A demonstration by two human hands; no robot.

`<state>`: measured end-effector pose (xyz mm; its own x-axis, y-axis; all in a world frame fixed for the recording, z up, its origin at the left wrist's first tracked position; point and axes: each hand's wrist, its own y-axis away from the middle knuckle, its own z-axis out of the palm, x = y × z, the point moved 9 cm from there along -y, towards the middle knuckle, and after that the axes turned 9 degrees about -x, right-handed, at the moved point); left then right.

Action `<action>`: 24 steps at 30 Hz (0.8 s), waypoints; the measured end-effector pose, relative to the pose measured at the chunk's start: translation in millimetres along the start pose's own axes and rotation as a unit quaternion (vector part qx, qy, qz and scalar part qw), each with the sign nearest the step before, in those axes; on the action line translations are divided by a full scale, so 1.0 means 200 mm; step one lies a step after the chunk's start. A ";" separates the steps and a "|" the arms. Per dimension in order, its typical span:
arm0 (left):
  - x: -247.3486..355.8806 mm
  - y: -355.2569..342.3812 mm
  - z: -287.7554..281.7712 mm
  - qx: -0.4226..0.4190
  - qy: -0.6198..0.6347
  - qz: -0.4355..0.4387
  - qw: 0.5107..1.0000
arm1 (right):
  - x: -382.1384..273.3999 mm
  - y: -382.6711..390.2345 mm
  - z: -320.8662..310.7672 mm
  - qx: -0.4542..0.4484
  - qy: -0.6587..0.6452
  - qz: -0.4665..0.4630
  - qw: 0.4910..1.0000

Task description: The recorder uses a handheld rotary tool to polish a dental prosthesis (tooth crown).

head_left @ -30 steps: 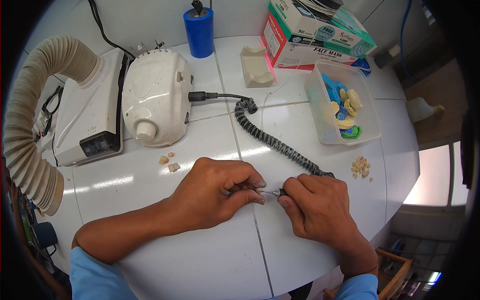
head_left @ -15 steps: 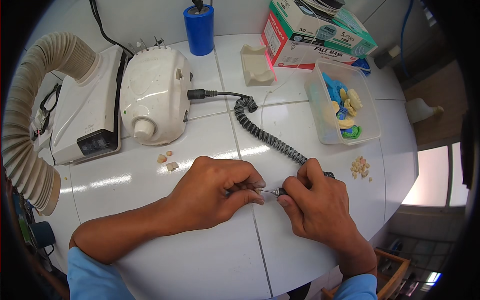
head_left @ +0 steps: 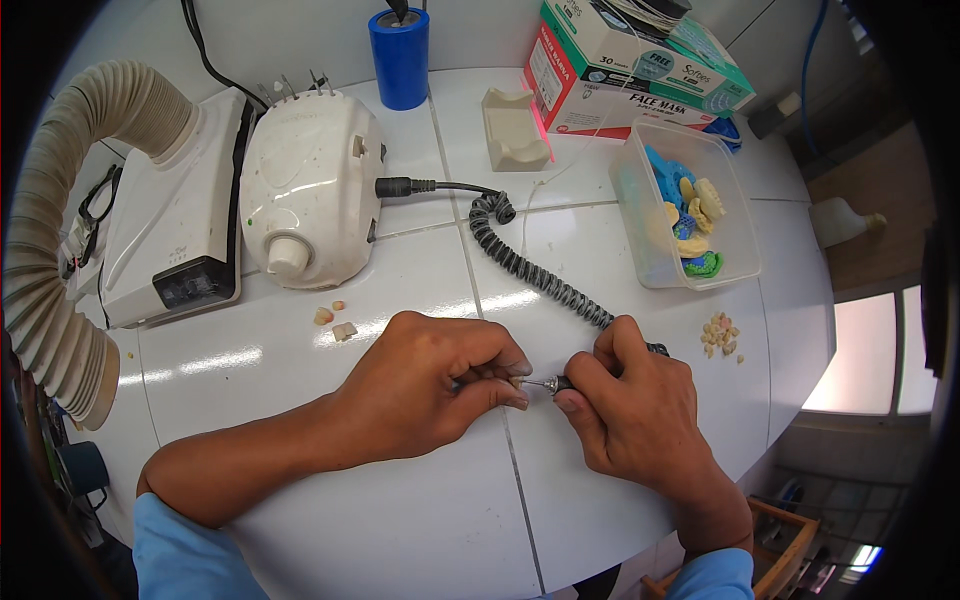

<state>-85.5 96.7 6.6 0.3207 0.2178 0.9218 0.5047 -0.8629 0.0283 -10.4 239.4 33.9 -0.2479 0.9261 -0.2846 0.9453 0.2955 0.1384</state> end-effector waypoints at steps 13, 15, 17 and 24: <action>0.00 0.00 0.00 -0.004 0.004 0.003 1.000 | 0.00 0.00 -0.01 -0.003 0.003 -0.006 1.000; 0.01 0.00 0.00 -0.004 -0.001 0.002 1.000 | 0.00 0.00 -0.01 -0.003 0.003 -0.008 1.000; 0.01 0.00 0.00 -0.004 -0.006 0.002 1.000 | 0.00 0.00 -0.01 -0.002 0.003 -0.009 1.000; 0.01 0.01 0.00 -0.003 0.002 0.002 1.000 | 0.00 0.00 0.00 -0.001 0.000 -0.010 1.000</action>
<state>-85.2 95.7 7.8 0.3206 0.2123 0.9231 0.4983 -0.8666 0.0263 -11.1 239.3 34.4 -0.2668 0.9199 -0.2874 0.9398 0.3144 0.1340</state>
